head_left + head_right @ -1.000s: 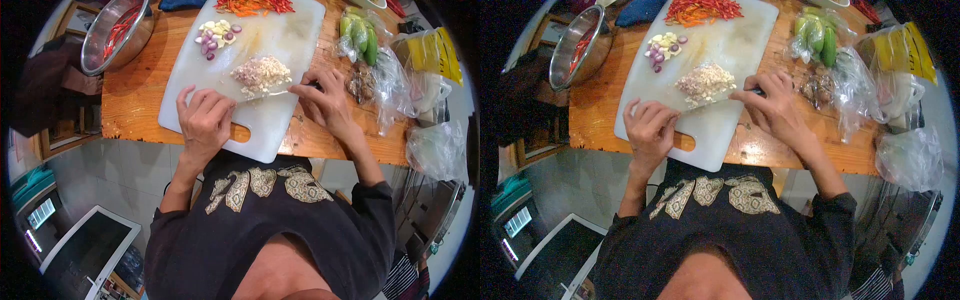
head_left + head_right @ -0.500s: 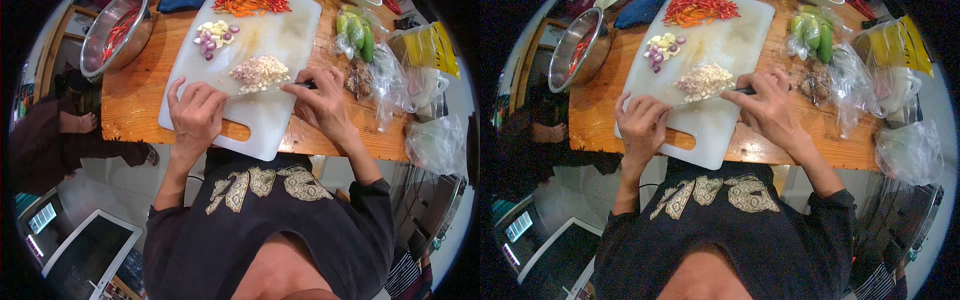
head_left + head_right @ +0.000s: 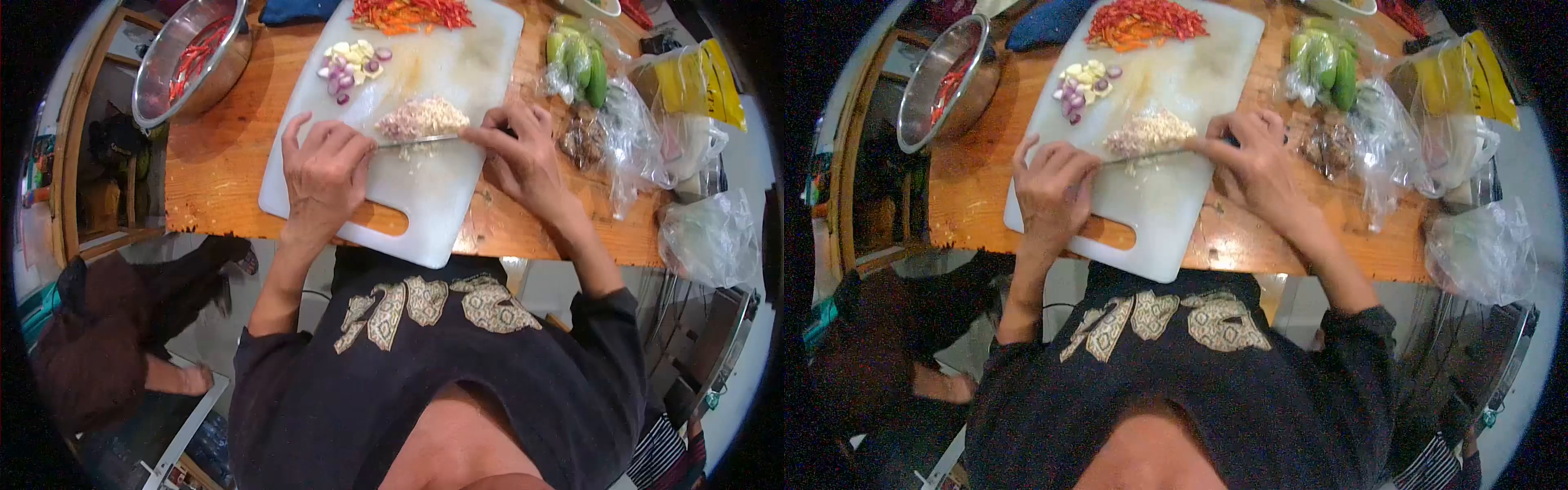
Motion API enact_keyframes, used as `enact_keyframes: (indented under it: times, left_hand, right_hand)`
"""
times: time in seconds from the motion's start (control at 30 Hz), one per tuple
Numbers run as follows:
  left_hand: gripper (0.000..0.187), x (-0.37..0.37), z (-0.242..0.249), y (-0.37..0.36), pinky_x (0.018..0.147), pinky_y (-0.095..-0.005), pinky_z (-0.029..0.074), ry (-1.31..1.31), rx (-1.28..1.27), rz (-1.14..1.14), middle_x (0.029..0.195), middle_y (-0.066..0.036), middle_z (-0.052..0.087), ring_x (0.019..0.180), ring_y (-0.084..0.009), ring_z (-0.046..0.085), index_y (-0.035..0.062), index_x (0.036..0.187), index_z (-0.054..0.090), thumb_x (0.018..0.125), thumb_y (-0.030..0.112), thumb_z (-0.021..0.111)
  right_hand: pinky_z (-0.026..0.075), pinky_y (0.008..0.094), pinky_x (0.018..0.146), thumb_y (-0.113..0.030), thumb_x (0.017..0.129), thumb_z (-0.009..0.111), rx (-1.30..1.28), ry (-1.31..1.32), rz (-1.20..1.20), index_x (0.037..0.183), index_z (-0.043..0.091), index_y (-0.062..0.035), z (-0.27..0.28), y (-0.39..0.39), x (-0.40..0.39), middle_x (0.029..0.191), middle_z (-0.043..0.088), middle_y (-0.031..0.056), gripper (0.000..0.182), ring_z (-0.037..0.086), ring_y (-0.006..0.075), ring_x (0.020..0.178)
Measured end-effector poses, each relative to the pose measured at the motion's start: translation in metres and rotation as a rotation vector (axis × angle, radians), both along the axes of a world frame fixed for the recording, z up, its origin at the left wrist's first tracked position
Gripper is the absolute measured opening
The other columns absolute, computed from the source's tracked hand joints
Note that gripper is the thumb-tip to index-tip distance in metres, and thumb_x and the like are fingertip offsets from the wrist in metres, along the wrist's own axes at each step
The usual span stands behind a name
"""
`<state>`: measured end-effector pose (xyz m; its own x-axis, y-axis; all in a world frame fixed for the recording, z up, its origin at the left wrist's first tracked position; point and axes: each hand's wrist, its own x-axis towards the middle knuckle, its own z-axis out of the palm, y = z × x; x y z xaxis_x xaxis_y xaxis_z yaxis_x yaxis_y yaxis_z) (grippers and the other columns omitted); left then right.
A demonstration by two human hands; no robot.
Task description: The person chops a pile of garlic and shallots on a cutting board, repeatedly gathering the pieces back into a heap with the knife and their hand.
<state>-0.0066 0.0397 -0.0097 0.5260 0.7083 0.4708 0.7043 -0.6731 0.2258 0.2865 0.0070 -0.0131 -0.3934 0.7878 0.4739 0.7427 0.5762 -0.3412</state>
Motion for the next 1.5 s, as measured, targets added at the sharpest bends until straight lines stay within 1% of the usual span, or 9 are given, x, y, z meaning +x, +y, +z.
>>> enact_keyframes:
  times: [0.13, 0.27, 0.37, 0.47, 0.87, 0.97, 1.23, 1.33, 1.5]
  left_hand:
    - [0.016, 0.002, 0.011, -0.005, 0.109, -0.0490, 0.037, -0.021, 0.005, -0.003, 0.086, 0.000, 0.066, 0.095, -0.0200, 0.065, 0.0118, 0.086, 0.071, 0.074, 0.004, 0.078]
    - [0.016, 0.000, 0.001, 0.005, 0.110, -0.0480, 0.036, -0.031, -0.008, -0.009, 0.086, 0.001, 0.067, 0.095, -0.0192, 0.065, 0.0130, 0.086, 0.072, 0.075, 0.004, 0.079]
    - [0.017, -0.004, 0.004, -0.004, 0.111, -0.0469, 0.034, -0.021, -0.016, -0.004, 0.087, 0.001, 0.068, 0.096, -0.0198, 0.066, 0.0137, 0.087, 0.073, 0.075, 0.005, 0.080]
    - [0.017, -0.008, 0.001, -0.005, 0.112, -0.0471, 0.034, -0.024, -0.027, -0.006, 0.088, 0.001, 0.069, 0.096, -0.0199, 0.066, 0.0137, 0.087, 0.073, 0.075, 0.005, 0.080]
    - [0.015, -0.019, 0.006, -0.007, 0.113, -0.0481, 0.034, 0.035, 0.025, 0.033, 0.086, 0.003, 0.067, 0.096, -0.0178, 0.064, 0.0147, 0.086, 0.072, 0.076, 0.008, 0.081]
    - [0.015, -0.018, 0.008, -0.005, 0.114, -0.0484, 0.032, 0.035, 0.033, 0.032, 0.087, 0.003, 0.067, 0.097, -0.0181, 0.064, 0.0147, 0.086, 0.072, 0.076, 0.008, 0.080]
    - [0.014, -0.017, 0.007, 0.008, 0.114, -0.0492, 0.033, 0.041, 0.052, 0.035, 0.087, 0.003, 0.068, 0.098, -0.0181, 0.064, 0.0147, 0.086, 0.072, 0.076, 0.007, 0.080]
    - [0.015, -0.019, 0.007, 0.001, 0.114, -0.0491, 0.033, 0.043, 0.033, 0.010, 0.087, 0.003, 0.068, 0.098, -0.0180, 0.064, 0.0146, 0.086, 0.072, 0.076, 0.007, 0.080]
    - [0.015, -0.018, 0.012, -0.009, 0.114, -0.0491, 0.032, 0.051, 0.013, -0.004, 0.086, 0.003, 0.068, 0.097, -0.0181, 0.064, 0.0144, 0.085, 0.072, 0.076, 0.006, 0.080]
  right_hand:
    - [0.037, 0.0418, 0.097, -0.001, 0.072, 0.074, 0.005, -0.010, -0.022, 0.114, 0.077, -0.0196, 0.008, -0.004, -0.001, 0.097, 0.060, 0.0038, 0.046, 0.059, 0.0235, 0.093]
    - [0.037, 0.0427, 0.098, -0.002, 0.072, 0.074, 0.035, 0.013, -0.006, 0.114, 0.077, -0.0194, -0.001, -0.006, -0.003, 0.097, 0.060, 0.0036, 0.045, 0.059, 0.0234, 0.092]
    - [0.037, 0.0434, 0.097, -0.003, 0.073, 0.075, 0.045, -0.033, -0.016, 0.114, 0.077, -0.0188, 0.008, -0.013, -0.009, 0.098, 0.060, 0.0032, 0.044, 0.059, 0.0227, 0.092]
    - [0.037, 0.0435, 0.097, -0.006, 0.073, 0.075, 0.031, -0.003, -0.001, 0.113, 0.076, -0.0182, -0.002, -0.015, -0.009, 0.097, 0.060, 0.0030, 0.043, 0.059, 0.0223, 0.092]
    - [0.038, 0.0424, 0.095, -0.004, 0.074, 0.074, 0.041, -0.010, -0.015, 0.114, 0.075, -0.0179, 0.008, -0.023, -0.025, 0.097, 0.060, 0.0034, 0.043, 0.059, 0.0227, 0.092]
    - [0.039, 0.0428, 0.094, -0.004, 0.076, 0.074, 0.025, 0.026, -0.005, 0.115, 0.075, -0.0187, -0.012, -0.014, -0.022, 0.098, 0.061, 0.0037, 0.042, 0.060, 0.0231, 0.092]
    - [0.038, 0.0416, 0.093, -0.004, 0.076, 0.075, 0.095, -0.017, -0.012, 0.115, 0.075, -0.0190, 0.007, -0.008, -0.025, 0.097, 0.061, 0.0033, 0.042, 0.060, 0.0228, 0.091]
    - [0.038, 0.0421, 0.094, -0.003, 0.075, 0.075, 0.043, 0.007, -0.001, 0.115, 0.076, -0.0190, -0.004, -0.006, -0.022, 0.096, 0.061, 0.0034, 0.043, 0.060, 0.0224, 0.090]
    - [0.037, 0.0435, 0.094, -0.004, 0.075, 0.075, -0.018, -0.012, 0.003, 0.112, 0.077, -0.0198, 0.003, -0.023, -0.021, 0.096, 0.062, 0.0021, 0.040, 0.061, 0.0214, 0.089]
